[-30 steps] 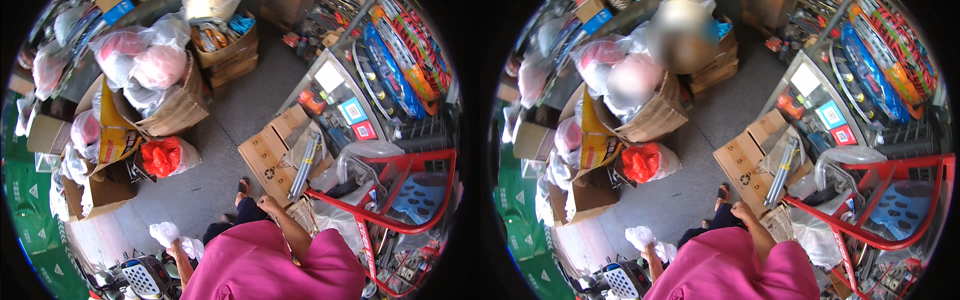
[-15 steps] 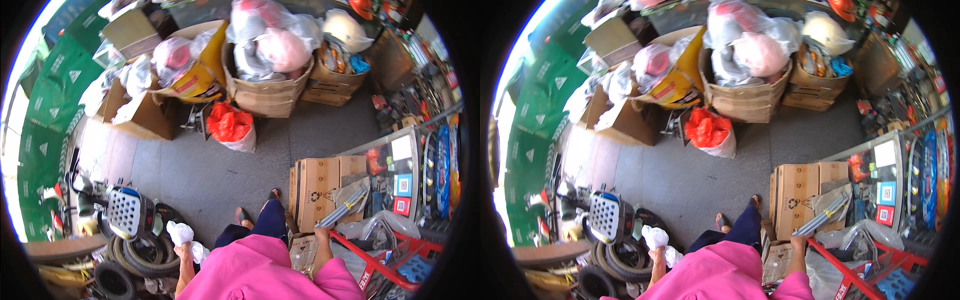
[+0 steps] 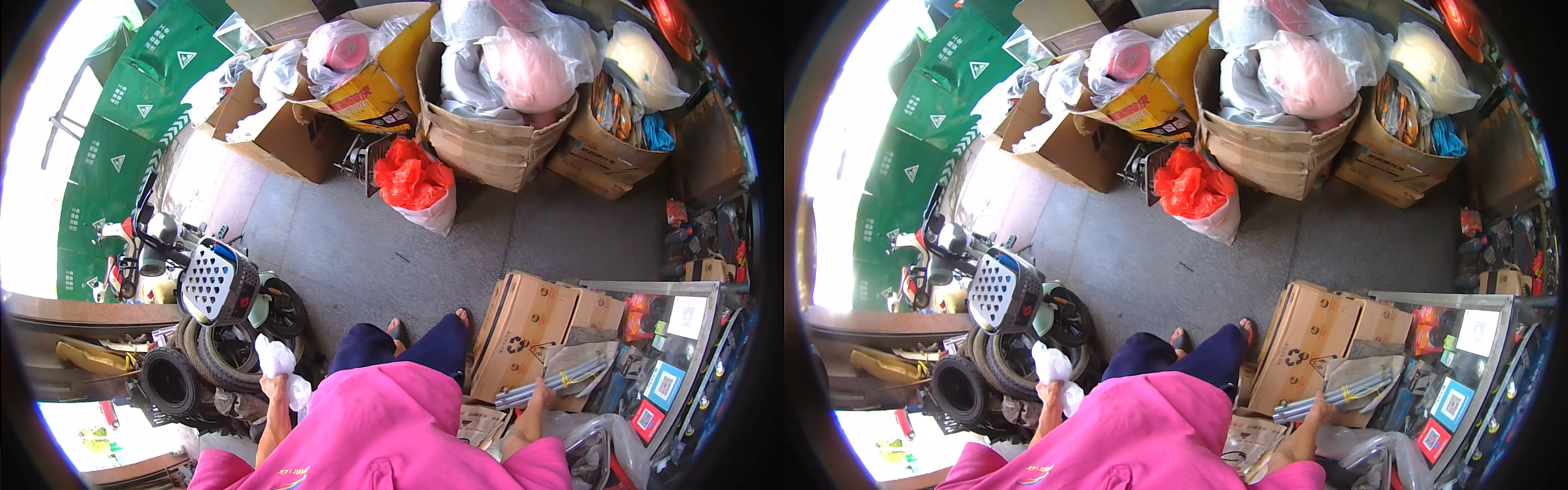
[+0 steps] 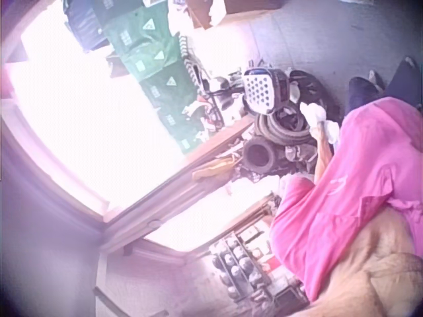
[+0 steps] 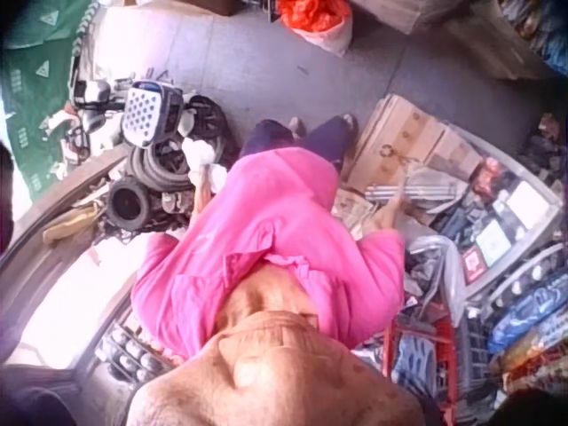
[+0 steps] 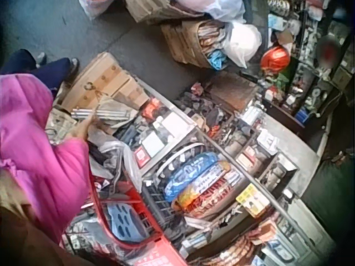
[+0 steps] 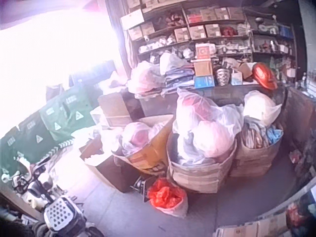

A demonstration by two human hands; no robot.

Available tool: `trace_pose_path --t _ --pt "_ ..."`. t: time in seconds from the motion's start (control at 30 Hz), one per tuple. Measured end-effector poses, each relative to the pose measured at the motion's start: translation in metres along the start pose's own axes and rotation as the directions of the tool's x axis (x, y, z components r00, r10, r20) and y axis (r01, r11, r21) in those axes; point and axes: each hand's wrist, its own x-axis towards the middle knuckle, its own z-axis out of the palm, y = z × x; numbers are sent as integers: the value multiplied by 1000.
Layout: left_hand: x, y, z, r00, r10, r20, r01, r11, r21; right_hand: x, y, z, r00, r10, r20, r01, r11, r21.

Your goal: The person uses shears to cut open the plastic wrapping on a motorcycle tire, then places the tire on a shelf. They then pick up a white plastic bag, fold it, and place it on a red cart.

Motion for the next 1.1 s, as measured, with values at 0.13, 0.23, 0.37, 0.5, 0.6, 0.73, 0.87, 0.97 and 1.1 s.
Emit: trace_pose_path --t 0.13,0.23,0.37,0.5,0.6,0.73,0.87,0.97,1.1 --pt "-9 47 29 988 150 33 -145 981 -128 2 -33 6 963 266 -34 -267 963 -24" --pt "-30 86 47 952 293 91 -237 891 -386 5 -28 4 955 278 -103 -279 960 2" --pt "-44 80 35 965 252 76 -194 876 -441 7 -17 -10 984 175 38 -179 966 184" --pt "-63 52 19 987 162 -14 -157 927 -342 -9 -31 -27 975 159 155 -218 821 527" --pt "-92 10 0 995 -34 -98 14 982 -191 17 -28 -46 810 -63 583 -313 795 520" --pt "-133 -54 -12 905 -412 -111 410 911 -41 -53 -93 -46 748 -397 531 402 909 113" --pt "-192 -122 -23 735 -677 -42 671 734 -105 -144 -167 -34 408 -634 657 874 480 -79" --pt "-221 -162 -22 592 -806 17 795 579 -181 -220 -209 -15 141 -662 736 989 120 -82" --pt "-237 -192 -24 442 -896 48 864 411 -291 -319 -233 21 -114 -564 818 967 -252 -38"
